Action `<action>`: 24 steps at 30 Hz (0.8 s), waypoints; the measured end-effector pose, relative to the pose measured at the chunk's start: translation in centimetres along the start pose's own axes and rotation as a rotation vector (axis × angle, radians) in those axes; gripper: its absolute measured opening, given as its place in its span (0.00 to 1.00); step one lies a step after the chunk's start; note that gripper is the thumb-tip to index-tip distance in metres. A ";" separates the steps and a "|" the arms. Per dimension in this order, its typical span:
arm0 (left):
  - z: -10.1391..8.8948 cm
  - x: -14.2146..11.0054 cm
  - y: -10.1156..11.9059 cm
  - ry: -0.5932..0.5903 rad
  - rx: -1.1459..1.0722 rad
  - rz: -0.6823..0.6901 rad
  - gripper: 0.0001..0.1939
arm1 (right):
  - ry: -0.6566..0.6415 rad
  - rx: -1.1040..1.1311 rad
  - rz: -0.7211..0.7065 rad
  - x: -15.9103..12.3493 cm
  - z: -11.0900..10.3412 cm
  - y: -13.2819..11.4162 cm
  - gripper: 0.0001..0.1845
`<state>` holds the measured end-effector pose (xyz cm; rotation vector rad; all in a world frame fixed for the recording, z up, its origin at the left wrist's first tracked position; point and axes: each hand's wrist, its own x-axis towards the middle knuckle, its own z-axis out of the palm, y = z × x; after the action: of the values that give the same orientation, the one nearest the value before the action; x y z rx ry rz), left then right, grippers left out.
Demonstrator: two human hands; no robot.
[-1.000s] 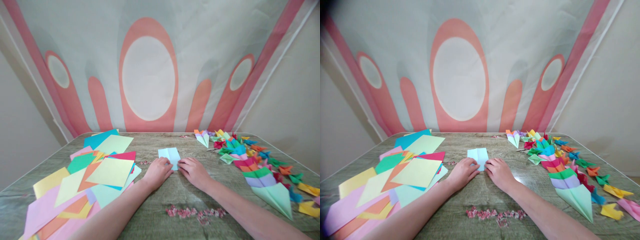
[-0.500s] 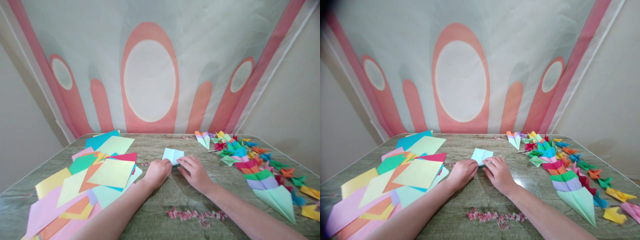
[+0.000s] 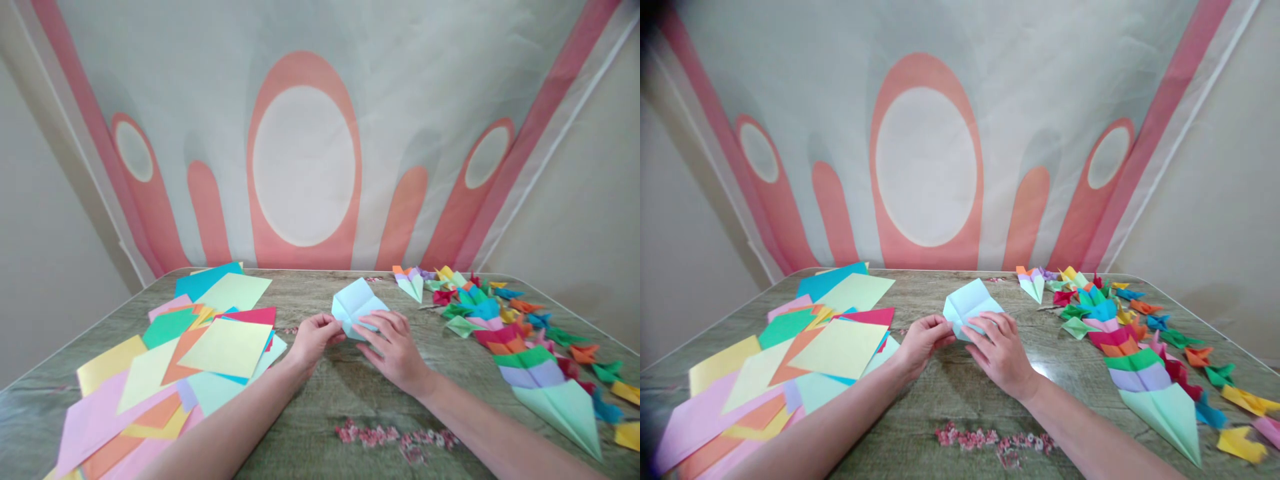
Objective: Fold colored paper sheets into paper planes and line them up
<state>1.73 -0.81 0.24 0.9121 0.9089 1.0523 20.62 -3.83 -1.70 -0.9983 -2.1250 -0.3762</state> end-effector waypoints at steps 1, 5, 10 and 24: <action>0.0 0.0 -0.1 -0.011 -0.016 -0.016 0.16 | -0.006 -0.012 -0.010 0.0 0.0 0.0 0.17; -0.1 0.0 -0.6 -0.045 -0.044 -0.053 0.17 | -0.040 -0.017 -0.048 0.0 -0.1 0.2 0.14; -0.4 0.4 -0.7 -0.011 -0.015 -0.056 0.18 | -0.074 0.017 -0.095 0.2 -0.2 0.2 0.12; -1.6 1.7 -1.1 0.043 0.252 0.109 0.15 | -0.158 0.085 -0.223 0.4 -0.1 -0.1 0.10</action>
<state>0.94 0.79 -1.61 1.1631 1.0535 1.0685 20.46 -3.72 -1.33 -0.7665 -2.3839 -0.3209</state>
